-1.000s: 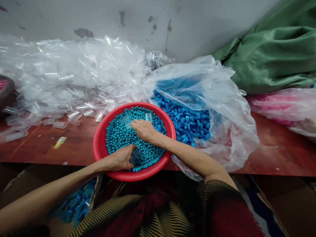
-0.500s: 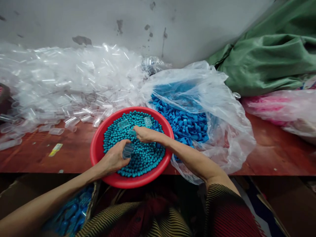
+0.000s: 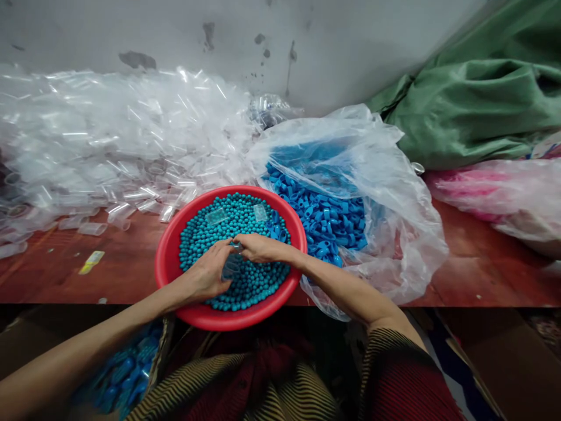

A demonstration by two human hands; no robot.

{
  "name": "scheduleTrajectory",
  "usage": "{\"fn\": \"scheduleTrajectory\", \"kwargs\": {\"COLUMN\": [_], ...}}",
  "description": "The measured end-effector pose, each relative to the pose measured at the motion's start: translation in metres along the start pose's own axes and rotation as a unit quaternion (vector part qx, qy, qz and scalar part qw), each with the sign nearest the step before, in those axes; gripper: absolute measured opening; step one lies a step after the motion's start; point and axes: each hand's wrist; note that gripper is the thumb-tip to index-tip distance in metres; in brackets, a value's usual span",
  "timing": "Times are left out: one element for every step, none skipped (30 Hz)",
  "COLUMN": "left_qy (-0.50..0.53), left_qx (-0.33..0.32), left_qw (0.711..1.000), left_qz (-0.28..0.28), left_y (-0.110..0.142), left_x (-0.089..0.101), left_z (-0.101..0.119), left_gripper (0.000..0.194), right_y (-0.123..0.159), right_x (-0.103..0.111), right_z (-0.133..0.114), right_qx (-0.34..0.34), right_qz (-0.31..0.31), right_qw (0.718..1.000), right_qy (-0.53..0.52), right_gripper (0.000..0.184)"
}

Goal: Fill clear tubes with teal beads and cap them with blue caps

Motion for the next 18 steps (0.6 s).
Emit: {"fn": "scheduleTrajectory", "kwargs": {"left_qy": [0.019,0.040,0.063,0.087,0.113,0.138,0.162,0.179,0.187,0.183,0.168,0.148,0.127,0.106,0.084,0.060,0.031,-0.002], "left_qx": [0.010,0.023,0.038,0.056,0.075,0.093,0.107,0.116,0.122,0.125,0.127,0.130,0.132,0.134,0.133,0.133,0.136,0.147], "left_qw": [1.000,0.999,0.997,0.995,0.991,0.986,0.981,0.977,0.975,0.975,0.977,0.980,0.983,0.985,0.987,0.989,0.990,0.989], "left_qz": [-0.005,-0.007,-0.007,-0.006,-0.006,-0.008,-0.013,-0.020,-0.025,-0.027,-0.026,-0.025,-0.025,-0.026,-0.028,-0.028,-0.026,-0.023], "left_y": [-0.001,-0.002,-0.003,-0.003,-0.004,-0.005,-0.007,-0.008,-0.010,-0.011,-0.013,-0.014,-0.014,-0.014,-0.014,-0.013,-0.011,-0.009], "left_x": [0.001,0.002,0.004,0.005,0.006,0.006,0.006,0.006,0.006,0.004,0.003,0.002,0.001,0.001,0.002,0.005,0.008,0.012], "left_z": [-0.001,-0.001,0.000,0.000,0.001,0.002,0.003,0.004,0.005,0.006,0.008,0.009,0.011,0.012,0.014,0.014,0.015,0.014], "left_gripper": [0.051,0.049,0.049,0.052,0.057,0.065,0.071,0.076,0.077,0.075,0.071,0.066,0.064,0.063,0.064,0.067,0.069,0.070], "right_y": [-0.001,-0.001,-0.002,-0.003,-0.003,-0.004,-0.004,-0.004,-0.004,-0.004,-0.003,-0.002,0.000,0.001,0.001,0.000,-0.003,-0.008], "right_x": [-0.001,-0.002,-0.004,-0.006,-0.009,-0.011,-0.014,-0.016,-0.018,-0.019,-0.019,-0.019,-0.017,-0.014,-0.010,-0.005,0.000,0.006], "right_z": [0.002,0.005,0.007,0.008,0.008,0.009,0.008,0.008,0.007,0.007,0.007,0.006,0.006,0.005,0.004,0.003,0.002,0.001], "right_qx": [-0.034,-0.067,-0.092,-0.105,-0.109,-0.110,-0.113,-0.117,-0.124,-0.130,-0.134,-0.133,-0.126,-0.118,-0.106,-0.090,-0.069,-0.044], "right_qz": [0.011,0.026,0.040,0.053,0.062,0.068,0.068,0.065,0.061,0.058,0.054,0.049,0.043,0.043,0.050,0.073,0.110,0.157], "right_qw": [0.998,0.992,0.985,0.979,0.975,0.971,0.967,0.963,0.961,0.960,0.962,0.967,0.973,0.979,0.984,0.987,0.987,0.984], "right_qy": [-0.057,-0.105,-0.141,-0.166,-0.184,-0.200,-0.217,-0.233,-0.241,-0.241,-0.230,-0.212,-0.188,-0.161,-0.136,-0.115,-0.094,-0.076], "right_gripper": [0.025,0.024,0.023,0.023,0.024,0.026,0.029,0.030,0.030,0.029,0.028,0.026,0.024,0.021,0.018,0.014,0.011,0.010]}}
Point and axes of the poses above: each hand's wrist, its own y-axis away from the middle knuckle, its own x-axis out of the back of the hand, z = x × y, and after that the axes turned 2 degrees about -x, right-handed
